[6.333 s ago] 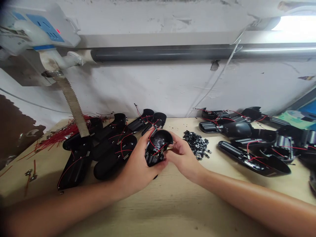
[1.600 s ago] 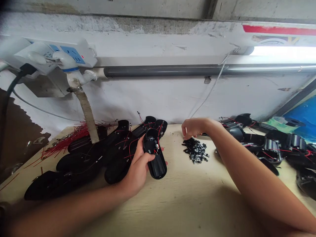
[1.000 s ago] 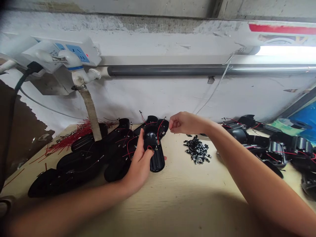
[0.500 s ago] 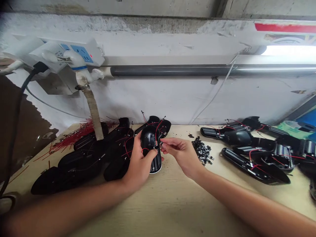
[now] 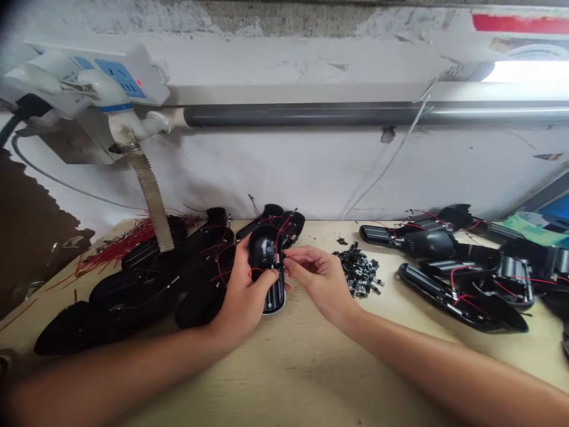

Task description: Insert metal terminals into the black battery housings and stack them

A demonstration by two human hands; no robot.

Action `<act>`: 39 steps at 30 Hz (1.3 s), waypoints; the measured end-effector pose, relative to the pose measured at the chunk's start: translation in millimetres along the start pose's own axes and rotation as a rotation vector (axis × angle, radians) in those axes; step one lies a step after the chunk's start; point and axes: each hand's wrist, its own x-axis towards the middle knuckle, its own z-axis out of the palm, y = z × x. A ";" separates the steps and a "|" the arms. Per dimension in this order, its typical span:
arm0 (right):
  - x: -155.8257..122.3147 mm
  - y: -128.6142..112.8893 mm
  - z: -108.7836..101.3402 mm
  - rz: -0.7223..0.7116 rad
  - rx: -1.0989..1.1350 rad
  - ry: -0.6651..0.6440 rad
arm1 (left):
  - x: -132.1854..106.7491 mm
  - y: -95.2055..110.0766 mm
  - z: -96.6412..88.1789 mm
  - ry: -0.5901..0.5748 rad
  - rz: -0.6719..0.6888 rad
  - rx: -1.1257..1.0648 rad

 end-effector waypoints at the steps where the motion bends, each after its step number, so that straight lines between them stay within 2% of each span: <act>1: 0.3 0.0 0.1 0.005 0.010 0.004 | 0.1 -0.4 0.0 -0.003 0.000 0.001; 7: 1.2 0.7 0.1 0.036 0.026 0.012 | 0.4 0.0 0.4 -0.004 0.026 0.009; 20: 2.8 2.1 -1.1 0.043 0.057 0.035 | 0.7 0.8 2.2 -0.026 -0.027 -0.098; 32: 5.5 5.6 -4.6 0.096 0.134 -0.024 | 1.3 3.2 0.0 -0.024 0.014 -0.055; 39: 5.7 5.6 -5.7 0.102 0.140 -0.032 | 0.4 10.9 0.3 -0.034 -0.059 -0.103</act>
